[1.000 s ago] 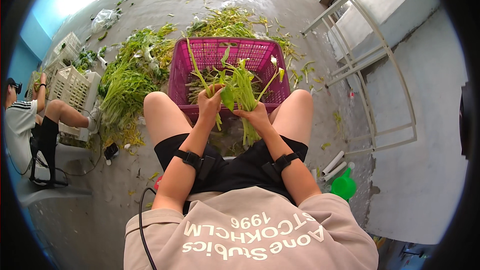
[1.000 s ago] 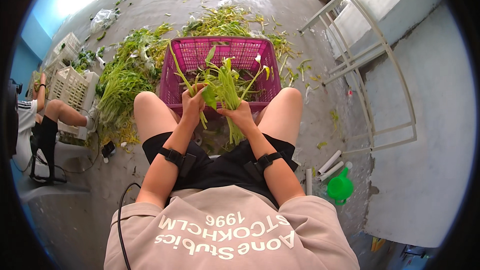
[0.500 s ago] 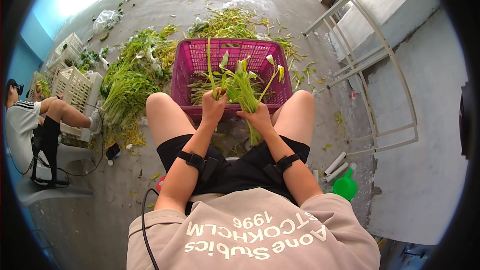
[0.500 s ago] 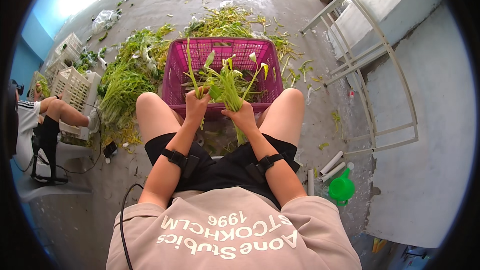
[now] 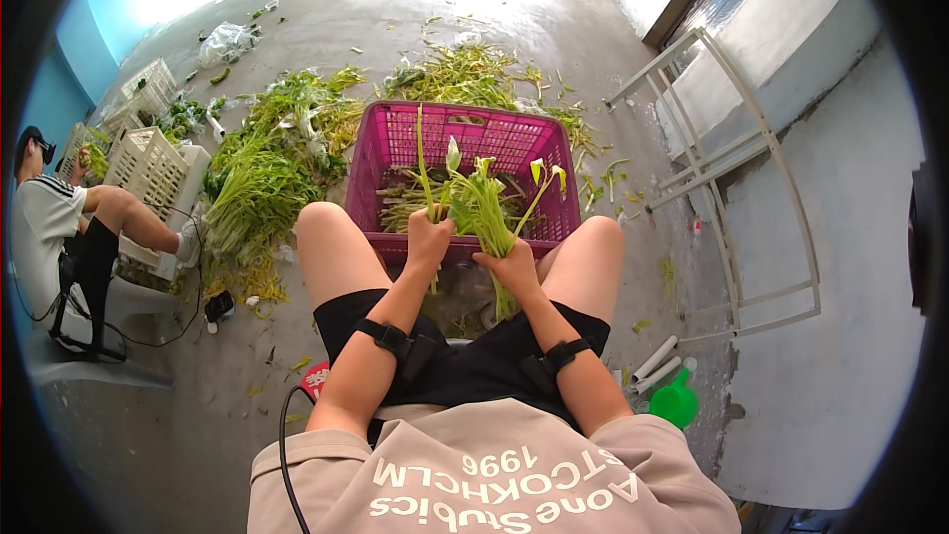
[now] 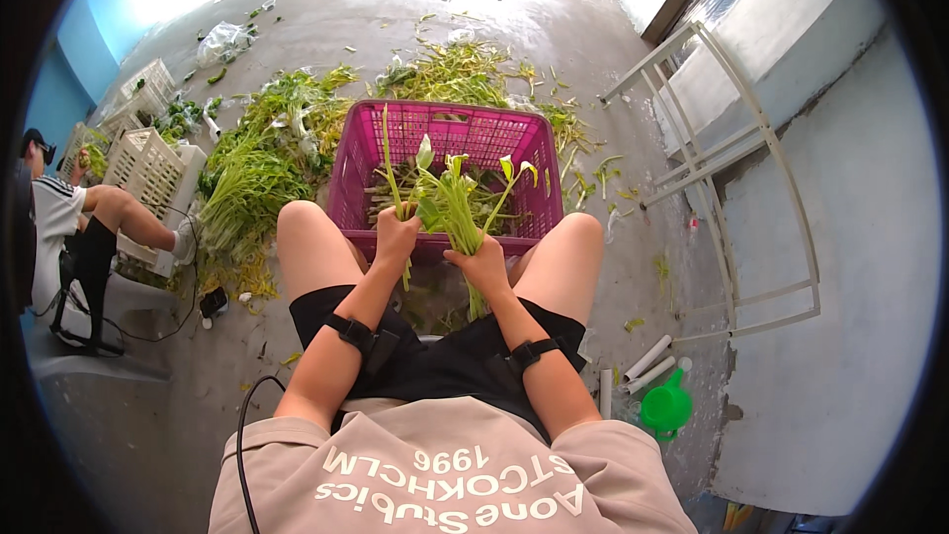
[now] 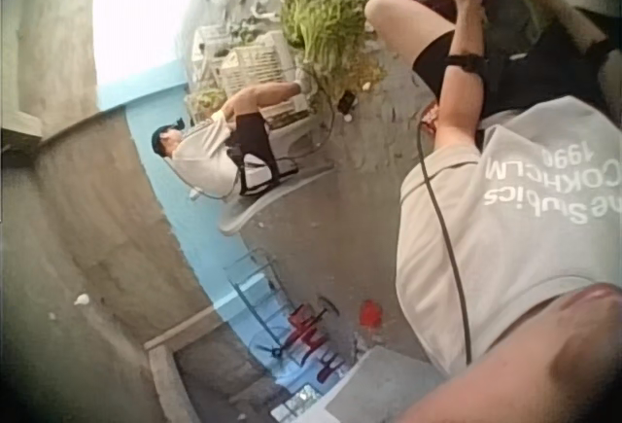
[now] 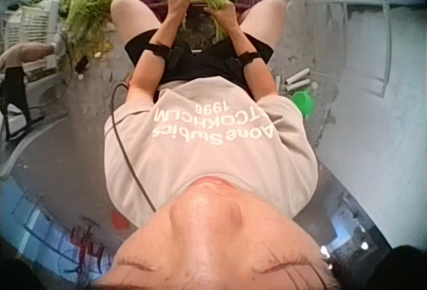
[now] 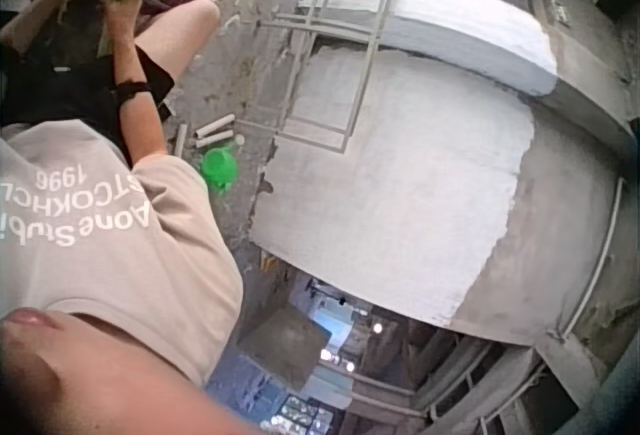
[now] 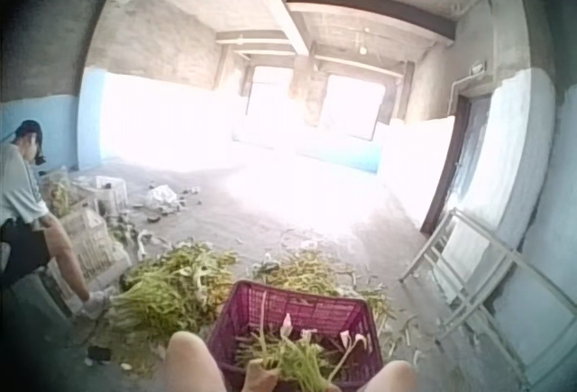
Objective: The person removes plastic wrap from bundles of water spinach by hand, places the vegetables into a purple basket, and then sorts through the individual stalks.
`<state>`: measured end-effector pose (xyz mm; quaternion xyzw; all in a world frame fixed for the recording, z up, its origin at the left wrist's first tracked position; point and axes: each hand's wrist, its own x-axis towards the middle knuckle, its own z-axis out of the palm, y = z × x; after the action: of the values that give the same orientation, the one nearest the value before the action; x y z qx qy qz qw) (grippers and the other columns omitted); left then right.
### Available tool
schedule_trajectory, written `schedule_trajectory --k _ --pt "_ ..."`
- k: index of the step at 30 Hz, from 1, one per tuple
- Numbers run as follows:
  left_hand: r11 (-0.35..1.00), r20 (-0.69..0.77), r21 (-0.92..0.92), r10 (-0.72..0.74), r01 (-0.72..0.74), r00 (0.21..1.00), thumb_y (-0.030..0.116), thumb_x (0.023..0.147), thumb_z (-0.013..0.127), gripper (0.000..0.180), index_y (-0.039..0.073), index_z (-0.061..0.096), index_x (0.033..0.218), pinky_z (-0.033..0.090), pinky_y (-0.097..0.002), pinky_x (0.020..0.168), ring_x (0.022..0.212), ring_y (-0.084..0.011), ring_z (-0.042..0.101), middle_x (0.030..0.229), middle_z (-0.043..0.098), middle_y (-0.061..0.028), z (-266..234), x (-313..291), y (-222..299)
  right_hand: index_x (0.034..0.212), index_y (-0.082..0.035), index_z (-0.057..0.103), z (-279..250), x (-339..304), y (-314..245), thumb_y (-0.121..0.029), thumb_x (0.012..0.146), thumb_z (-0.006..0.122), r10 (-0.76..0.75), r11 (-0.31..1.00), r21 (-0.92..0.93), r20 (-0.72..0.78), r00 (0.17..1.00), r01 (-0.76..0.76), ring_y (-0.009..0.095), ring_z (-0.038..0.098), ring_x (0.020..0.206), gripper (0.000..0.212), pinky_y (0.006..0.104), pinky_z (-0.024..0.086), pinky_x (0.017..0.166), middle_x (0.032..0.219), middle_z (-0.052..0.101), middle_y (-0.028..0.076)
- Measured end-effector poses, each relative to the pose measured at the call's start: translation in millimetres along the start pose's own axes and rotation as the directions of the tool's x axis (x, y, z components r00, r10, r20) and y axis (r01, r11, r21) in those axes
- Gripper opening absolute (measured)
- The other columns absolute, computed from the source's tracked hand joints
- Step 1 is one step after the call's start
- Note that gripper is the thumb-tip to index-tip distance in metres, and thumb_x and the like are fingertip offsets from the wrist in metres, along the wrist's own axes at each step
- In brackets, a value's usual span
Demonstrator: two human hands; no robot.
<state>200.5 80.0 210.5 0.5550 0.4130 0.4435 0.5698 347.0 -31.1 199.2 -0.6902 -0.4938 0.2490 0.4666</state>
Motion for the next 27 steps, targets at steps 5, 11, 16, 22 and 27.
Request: schedule_trajectory --k 5,11,16,22,27 --pt "0.999 0.020 -0.001 0.033 -0.033 0.999 0.004 0.079 0.064 0.011 -0.004 0.069 0.084 0.039 -0.0287 0.054 0.059 -0.0070 0.051 0.064 0.060 0.0001 -4 3 0 0.107 0.000 0.067 0 -1 -5 -0.011 0.072 0.082 0.016 0.998 0.060 -0.021 1.000 -0.014 0.023 0.069 0.083 0.039 0.0348 0.052 0.078 0.089 0.071 0.013" --pt "0.973 -0.027 0.219 0.087 -0.079 0.996 0.013 0.075 0.074 0.019 -0.003 0.072 0.085 0.045 -0.0293 0.058 0.061 -0.0100 0.060 0.066 0.066 -0.0045 -3 0 10 0.111 0.000 0.067 2 1 3 -0.009 0.073 0.080 0.016 0.991 0.132 -0.077 0.997 -0.005 0.021 0.068 0.083 0.041 0.0339 0.052 0.078 0.092 0.072 0.012" --pt "0.927 -0.117 0.358 0.162 -0.110 0.980 0.012 0.072 0.072 0.018 -0.004 0.067 0.080 0.050 -0.0383 0.063 0.066 -0.0310 0.069 0.068 0.067 -0.0182 -4 3 15 0.110 0.000 0.067 1 -1 -12 -0.009 0.073 0.078 -0.015 0.993 0.118 -0.086 0.996 0.026 0.024 0.068 0.082 0.040 0.0349 0.052 0.078 0.090 0.071 0.013" --pt "0.852 -0.215 0.499 0.296 -0.156 0.931 0.009 0.075 0.066 0.012 -0.003 0.065 0.075 0.048 -0.0446 0.062 0.061 -0.0291 0.066 0.064 0.065 -0.0157 -16 27 -3 0.105 0.002 0.066 5 2 3 -0.007 0.073 0.080 -0.086 0.996 -0.003 -0.104 0.991 0.086 0.016 0.061 0.073 0.036 0.0325 0.049 0.070 0.079 0.066 0.008" --pt "0.918 -0.194 -0.324 -0.303 0.231 0.933 0.012 0.084 0.061 0.011 0.003 0.062 0.078 0.036 -0.0359 0.039 0.042 -0.0149 0.046 0.060 0.056 -0.0055 -60 49 -6 0.099 0.002 0.068 -7 5 -1 -0.008 0.077 0.079 0.101 0.968 0.245 -0.142 0.985 -0.064 0.015 0.064 0.073 0.027 0.0321 0.050 0.069 0.081 0.069 0.006"
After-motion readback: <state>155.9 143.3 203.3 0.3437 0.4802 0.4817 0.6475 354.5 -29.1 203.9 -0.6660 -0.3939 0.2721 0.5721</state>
